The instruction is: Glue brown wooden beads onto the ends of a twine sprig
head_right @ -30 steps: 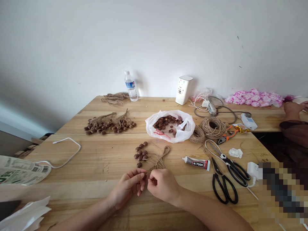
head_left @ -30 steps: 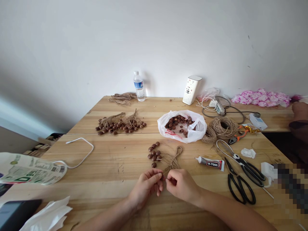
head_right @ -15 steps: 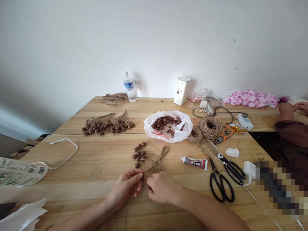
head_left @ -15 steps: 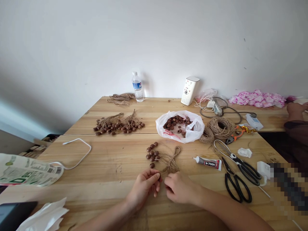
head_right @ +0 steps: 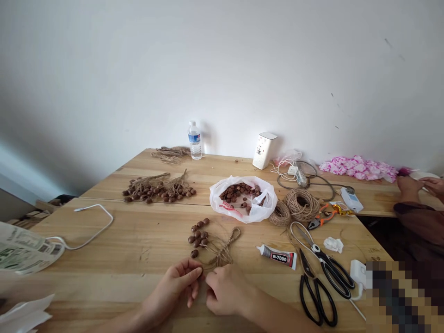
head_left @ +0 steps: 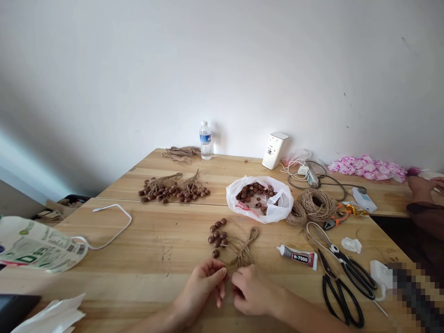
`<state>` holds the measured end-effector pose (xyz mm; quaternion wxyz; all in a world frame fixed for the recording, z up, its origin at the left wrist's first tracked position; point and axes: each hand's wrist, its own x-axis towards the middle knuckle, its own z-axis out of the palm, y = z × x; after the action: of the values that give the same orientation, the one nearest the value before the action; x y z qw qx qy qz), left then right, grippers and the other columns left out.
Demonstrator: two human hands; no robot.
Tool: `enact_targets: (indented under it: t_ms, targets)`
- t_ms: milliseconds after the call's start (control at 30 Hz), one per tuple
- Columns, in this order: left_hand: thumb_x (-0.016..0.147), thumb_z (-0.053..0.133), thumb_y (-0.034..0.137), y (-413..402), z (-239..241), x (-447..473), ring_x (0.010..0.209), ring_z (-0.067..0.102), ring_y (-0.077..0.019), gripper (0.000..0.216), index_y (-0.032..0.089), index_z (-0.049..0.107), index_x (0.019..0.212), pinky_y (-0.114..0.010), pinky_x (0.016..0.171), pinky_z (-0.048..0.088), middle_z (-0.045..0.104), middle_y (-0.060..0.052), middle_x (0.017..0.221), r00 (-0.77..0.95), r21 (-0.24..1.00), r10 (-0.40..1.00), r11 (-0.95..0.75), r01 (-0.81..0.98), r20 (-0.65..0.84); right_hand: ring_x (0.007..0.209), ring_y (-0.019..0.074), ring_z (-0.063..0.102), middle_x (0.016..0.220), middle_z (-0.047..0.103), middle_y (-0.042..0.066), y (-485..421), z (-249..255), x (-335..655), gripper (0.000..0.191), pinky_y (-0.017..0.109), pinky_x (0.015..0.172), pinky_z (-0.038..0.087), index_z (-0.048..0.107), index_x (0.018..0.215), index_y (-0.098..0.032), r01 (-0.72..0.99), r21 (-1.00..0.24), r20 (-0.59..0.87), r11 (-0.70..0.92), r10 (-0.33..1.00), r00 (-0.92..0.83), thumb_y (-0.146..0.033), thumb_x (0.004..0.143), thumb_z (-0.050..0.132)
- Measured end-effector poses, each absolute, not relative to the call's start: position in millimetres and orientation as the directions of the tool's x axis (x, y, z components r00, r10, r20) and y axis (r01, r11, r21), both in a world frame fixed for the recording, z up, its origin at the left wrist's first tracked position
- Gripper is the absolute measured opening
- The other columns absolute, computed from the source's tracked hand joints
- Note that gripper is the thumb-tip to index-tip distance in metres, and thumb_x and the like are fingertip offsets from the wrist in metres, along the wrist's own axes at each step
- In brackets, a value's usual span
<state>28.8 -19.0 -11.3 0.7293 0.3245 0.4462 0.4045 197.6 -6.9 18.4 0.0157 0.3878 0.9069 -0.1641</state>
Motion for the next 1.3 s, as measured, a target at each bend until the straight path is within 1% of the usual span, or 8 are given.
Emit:
enact_targets:
  t_ms: [133, 433, 667, 867, 1133, 1300]
  targets:
    - [0.063, 0.074, 0.044, -18, -11, 29, 0.036, 0.051, -0.0089, 0.037, 0.016, 0.052, 0.073, -0.019, 0.033, 0.041, 0.063, 0.002, 0.057, 0.263, 0.824, 0.883, 0.462, -0.328, -0.390, 0.060, 0.0178, 0.059, 0.072, 0.067, 0.004, -5, 19, 198, 0.014, 0.025, 0.055, 0.037, 0.064, 0.077, -0.017, 0.700, -0.312, -0.147, 0.642, 0.695, -0.704, -0.025, 0.073, 0.053]
    - [0.065, 0.074, 0.045, -19, -7, 29, 0.036, 0.051, -0.0078, 0.037, 0.016, 0.053, 0.074, -0.019, 0.033, 0.041, 0.062, 0.003, 0.057, 0.257, 0.827, 0.885, 0.458, -0.325, -0.389, 0.060, 0.0179, 0.059, 0.073, 0.067, 0.005, -7, 15, 197, 0.014, 0.025, 0.054, 0.036, 0.063, 0.079, -0.017, 0.718, -0.293, -0.138, 0.632, 0.715, -0.686, -0.025, 0.073, 0.052]
    - [0.063, 0.075, 0.045, -19, -6, 30, 0.037, 0.051, -0.0078, 0.038, 0.016, 0.052, 0.074, -0.019, 0.033, 0.041, 0.062, 0.003, 0.058, 0.260, 0.822, 0.883, 0.462, -0.332, -0.391, 0.061, 0.0178, 0.059, 0.072, 0.067, 0.005, -5, 15, 197, 0.013, 0.025, 0.055, 0.036, 0.063, 0.077, -0.016, 0.707, -0.307, -0.136, 0.637, 0.706, -0.695, -0.025, 0.074, 0.053]
    - [0.063, 0.074, 0.046, -18, -6, 30, 0.038, 0.051, -0.0081, 0.039, 0.016, 0.052, 0.074, -0.019, 0.034, 0.041, 0.061, 0.003, 0.057, 0.265, 0.824, 0.880, 0.466, -0.323, -0.394, 0.060, 0.0174, 0.059, 0.072, 0.067, 0.004, -6, 15, 197, 0.015, 0.025, 0.054, 0.035, 0.063, 0.079, -0.017, 0.700, -0.285, -0.145, 0.654, 0.693, -0.706, -0.027, 0.075, 0.052]
    - [0.065, 0.073, 0.044, -19, -11, 29, 0.039, 0.052, -0.0084, 0.037, 0.016, 0.051, 0.077, -0.019, 0.033, 0.041, 0.064, 0.001, 0.063, 0.272, 0.825, 0.884, 0.457, -0.334, -0.380, 0.058, 0.0163, 0.058, 0.070, 0.067, 0.004, -4, 8, 198, 0.017, 0.025, 0.052, 0.032, 0.066, 0.074, -0.017, 0.662, -0.253, -0.102, 0.706, 0.661, -0.744, -0.027, 0.075, 0.051]
    - [0.066, 0.073, 0.043, -19, -11, 28, 0.038, 0.052, -0.0080, 0.037, 0.015, 0.051, 0.078, -0.019, 0.034, 0.041, 0.063, 0.002, 0.061, 0.273, 0.823, 0.888, 0.450, -0.347, -0.370, 0.056, 0.0163, 0.057, 0.069, 0.068, 0.005, -5, 4, 198, 0.019, 0.026, 0.051, 0.031, 0.066, 0.075, -0.017, 0.676, -0.219, -0.083, 0.704, 0.677, -0.732, -0.028, 0.075, 0.051]
